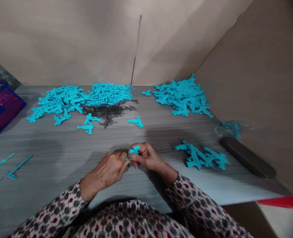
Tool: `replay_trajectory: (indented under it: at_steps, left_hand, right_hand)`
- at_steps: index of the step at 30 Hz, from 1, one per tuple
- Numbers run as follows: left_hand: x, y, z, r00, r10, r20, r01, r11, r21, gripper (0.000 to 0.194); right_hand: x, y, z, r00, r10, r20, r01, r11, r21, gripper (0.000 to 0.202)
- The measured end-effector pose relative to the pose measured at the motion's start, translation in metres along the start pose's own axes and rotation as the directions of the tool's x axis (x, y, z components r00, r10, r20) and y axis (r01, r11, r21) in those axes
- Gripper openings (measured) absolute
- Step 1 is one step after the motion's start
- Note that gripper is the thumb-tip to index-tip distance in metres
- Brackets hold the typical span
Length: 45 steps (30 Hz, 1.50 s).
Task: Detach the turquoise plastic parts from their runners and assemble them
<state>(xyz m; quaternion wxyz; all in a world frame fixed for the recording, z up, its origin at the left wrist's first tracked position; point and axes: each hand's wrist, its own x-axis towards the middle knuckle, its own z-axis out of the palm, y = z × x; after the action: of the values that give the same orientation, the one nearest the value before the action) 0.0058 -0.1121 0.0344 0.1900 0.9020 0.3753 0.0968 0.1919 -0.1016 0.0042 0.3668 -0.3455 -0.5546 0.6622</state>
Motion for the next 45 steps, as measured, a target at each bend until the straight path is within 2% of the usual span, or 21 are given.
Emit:
replay_trajectory:
  at_steps: [4,8,13,17,19,22,24,26,29,32,36,39,45]
  left_hand:
    - [0.005,-0.006,-0.007,1.0,-0.012,0.002,0.012,0.989,-0.149,0.03]
    - [0.006,-0.011,-0.021,0.998,0.062,0.006,-0.058,0.957,-0.283,0.03]
    - [-0.001,-0.007,-0.027,0.992,0.081,-0.097,-0.101,0.97,-0.222,0.034]
    - [-0.004,-0.005,-0.024,0.981,0.071,-0.182,-0.103,0.979,-0.173,0.031]
    - [-0.002,-0.006,-0.02,0.965,0.079,-0.252,-0.129,0.974,-0.189,0.026]
    - [0.002,-0.006,-0.013,0.918,0.062,-0.392,-0.181,0.944,-0.275,0.021]
    - [0.004,-0.004,-0.008,0.879,-0.015,-0.477,-0.178,0.917,-0.356,0.018]
    - [0.004,-0.002,-0.005,0.849,-0.113,-0.517,-0.146,0.889,-0.434,0.015]
    - [0.004,0.001,-0.001,0.835,-0.205,-0.51,-0.112,0.845,-0.523,0.013]
    - [0.004,0.003,-0.002,0.837,-0.21,-0.506,-0.112,0.839,-0.533,0.012]
    - [0.006,0.006,-0.008,0.83,-0.153,-0.537,-0.151,0.864,-0.48,0.009]
    - [0.006,0.009,-0.011,0.841,-0.15,-0.519,-0.136,0.871,-0.472,0.01]
    - [0.005,0.013,-0.009,0.866,-0.229,-0.445,-0.043,0.852,-0.522,0.015]
  right_hand:
    - [0.002,-0.004,-0.002,1.0,-0.015,0.009,0.016,0.999,-0.05,0.049]
    - [-0.004,-0.01,-0.003,0.995,-0.101,-0.018,0.098,0.985,-0.141,0.045]
    - [-0.009,-0.015,-0.003,0.987,-0.158,0.008,0.157,0.977,-0.147,0.037]
    - [-0.009,-0.017,0.0,0.983,-0.179,-0.031,0.17,0.968,-0.182,0.033]
    - [-0.008,-0.017,0.002,0.972,-0.225,-0.065,0.203,0.948,-0.244,0.029]
    - [-0.007,-0.016,0.005,0.941,-0.311,-0.136,0.256,0.913,-0.318,0.025]
    - [-0.006,-0.016,0.007,0.924,-0.331,-0.191,0.26,0.911,-0.321,0.024]
    - [-0.006,-0.016,0.01,0.92,-0.314,-0.236,0.24,0.925,-0.296,0.024]
    - [-0.007,-0.016,0.013,0.926,-0.271,-0.262,0.211,0.949,-0.235,0.026]
    - [-0.008,-0.016,0.015,0.931,-0.254,-0.261,0.206,0.958,-0.198,0.027]
    - [-0.005,-0.017,0.014,0.893,-0.37,-0.256,0.308,0.918,-0.251,0.02]
    - [-0.003,-0.019,0.014,0.859,-0.455,-0.237,0.394,0.881,-0.263,0.015]
    - [-0.004,-0.024,0.017,0.887,-0.409,-0.215,0.362,0.904,-0.227,0.023]
